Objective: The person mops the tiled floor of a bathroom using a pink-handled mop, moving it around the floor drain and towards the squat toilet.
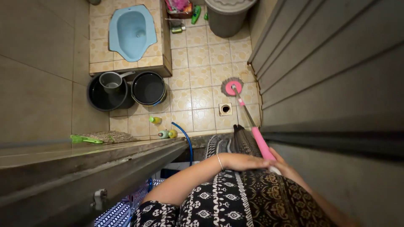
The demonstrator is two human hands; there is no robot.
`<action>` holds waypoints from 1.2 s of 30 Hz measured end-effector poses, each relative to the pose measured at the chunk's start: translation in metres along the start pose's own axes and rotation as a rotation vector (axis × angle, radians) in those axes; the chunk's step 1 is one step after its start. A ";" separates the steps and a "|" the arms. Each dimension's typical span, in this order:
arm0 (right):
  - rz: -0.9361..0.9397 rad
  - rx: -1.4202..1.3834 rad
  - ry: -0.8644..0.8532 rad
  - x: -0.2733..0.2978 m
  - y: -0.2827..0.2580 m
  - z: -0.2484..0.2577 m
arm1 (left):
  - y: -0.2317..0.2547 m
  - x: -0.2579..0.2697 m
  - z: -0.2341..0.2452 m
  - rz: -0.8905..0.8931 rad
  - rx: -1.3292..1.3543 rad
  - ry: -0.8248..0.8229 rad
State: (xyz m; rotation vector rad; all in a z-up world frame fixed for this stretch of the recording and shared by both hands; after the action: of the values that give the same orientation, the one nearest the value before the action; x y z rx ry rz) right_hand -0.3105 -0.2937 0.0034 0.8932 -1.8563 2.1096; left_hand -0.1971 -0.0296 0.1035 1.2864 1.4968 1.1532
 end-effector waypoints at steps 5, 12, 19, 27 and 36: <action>-0.491 -0.052 0.063 0.016 0.044 0.000 | 0.012 -0.002 -0.031 0.059 0.049 -0.176; -0.395 -0.465 0.053 -0.010 0.003 -0.013 | 0.007 0.000 -0.001 0.049 -0.038 -0.113; -0.366 -0.727 0.124 -0.120 -0.100 -0.015 | -0.042 -0.030 0.095 -0.002 0.113 0.252; -0.364 -0.761 0.237 -0.288 -0.141 0.039 | -0.082 -0.084 0.239 0.065 -0.072 0.572; -0.328 -0.672 0.218 -0.233 -0.103 0.026 | -0.084 -0.075 0.192 0.235 -0.176 0.390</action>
State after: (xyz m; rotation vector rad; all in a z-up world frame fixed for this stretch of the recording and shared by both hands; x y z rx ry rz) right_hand -0.0626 -0.2425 -0.0382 0.6983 -1.9374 1.2067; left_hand -0.0213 -0.0850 -0.0210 1.1845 1.4990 1.7282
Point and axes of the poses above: each hand's wrist, its own x-axis away from the middle knuckle, its own z-axis out of the back of the hand, y = z × x, the point moved 1 cm from there along -x, towards the middle knuckle, and after that the axes turned 11 degrees about -z, right-handed, at the moved point
